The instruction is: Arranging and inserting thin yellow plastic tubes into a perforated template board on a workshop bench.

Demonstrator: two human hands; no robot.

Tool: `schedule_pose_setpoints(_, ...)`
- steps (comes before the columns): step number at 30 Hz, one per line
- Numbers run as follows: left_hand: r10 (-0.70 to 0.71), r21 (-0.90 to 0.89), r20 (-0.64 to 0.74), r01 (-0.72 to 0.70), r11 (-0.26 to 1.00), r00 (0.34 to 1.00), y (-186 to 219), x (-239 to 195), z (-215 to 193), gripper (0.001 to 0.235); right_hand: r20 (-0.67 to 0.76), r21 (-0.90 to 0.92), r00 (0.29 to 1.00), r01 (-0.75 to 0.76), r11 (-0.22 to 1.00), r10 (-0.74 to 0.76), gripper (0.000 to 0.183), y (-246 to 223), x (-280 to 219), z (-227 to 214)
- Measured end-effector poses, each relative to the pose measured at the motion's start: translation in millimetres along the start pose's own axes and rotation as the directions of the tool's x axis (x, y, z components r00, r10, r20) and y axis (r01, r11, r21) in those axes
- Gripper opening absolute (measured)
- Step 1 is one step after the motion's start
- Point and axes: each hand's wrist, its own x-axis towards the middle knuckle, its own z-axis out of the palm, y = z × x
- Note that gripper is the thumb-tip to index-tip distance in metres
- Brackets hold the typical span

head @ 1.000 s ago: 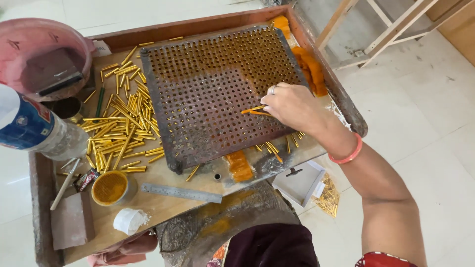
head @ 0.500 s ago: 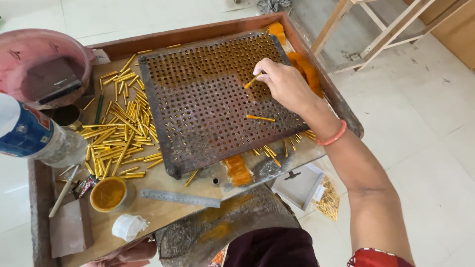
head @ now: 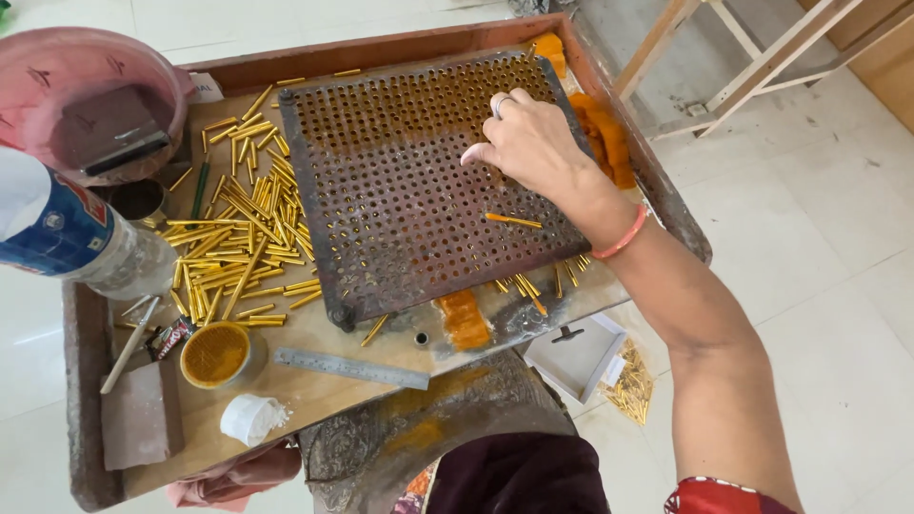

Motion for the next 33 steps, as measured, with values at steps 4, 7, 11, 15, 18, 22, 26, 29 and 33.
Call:
schedule_pose_setpoints(4,-0.046,0.011,0.001,0.046,0.999,0.999,5,8,28,0.026,0.028,0.113,0.998,-0.064,0.991,0.061,0.022,-13,-16,-26)
schedule_pose_setpoints(7,-0.08,0.025,-0.006,0.08,0.996,0.997,2,17,48,0.026,0.245,0.235,0.967,-0.133,0.963,0.073,0.014,-31,-46,-64)
schedule_pose_setpoints(11,-0.098,0.029,-0.011,0.098,0.995,0.995,-4,39,68,0.027,0.359,0.024,0.919,-0.182,0.983,0.162,0.017,-45,-69,-69)
schedule_pose_setpoints(15,-0.121,0.064,0.07,0.117,0.991,0.99,-3,81,103,0.028,0.336,0.294,0.914,-0.33,0.897,0.226,0.013,-33,-65,-73)
schedule_pose_setpoints(18,-0.107,0.11,0.231,0.084,0.99,0.967,-9,103,128,0.035,0.227,0.519,0.944,-0.326,0.79,0.241,0.014,-20,-49,-75)
schedule_pose_setpoints(22,0.123,0.102,0.399,-0.178,0.979,0.908,-6,117,160,0.037,-0.011,0.494,0.988,-0.13,0.86,0.155,0.01,1,-35,-45)
schedule_pose_setpoints(26,0.217,0.126,0.517,-0.324,0.938,0.828,4,120,185,0.043,0.038,0.463,0.983,-0.174,0.869,0.177,0.013,14,-36,-21)
schedule_pose_setpoints(29,0.242,0.091,0.584,-0.358,0.929,0.775,6,118,202,0.041,0.089,0.38,0.98,-0.198,0.903,0.177,0.014,16,-36,-15)
schedule_pose_setpoints(33,0.297,0.16,0.591,-0.469,0.869,0.75,10,114,217,0.048,0.067,0.33,0.993,-0.118,0.937,0.101,0.011,14,-35,-17)
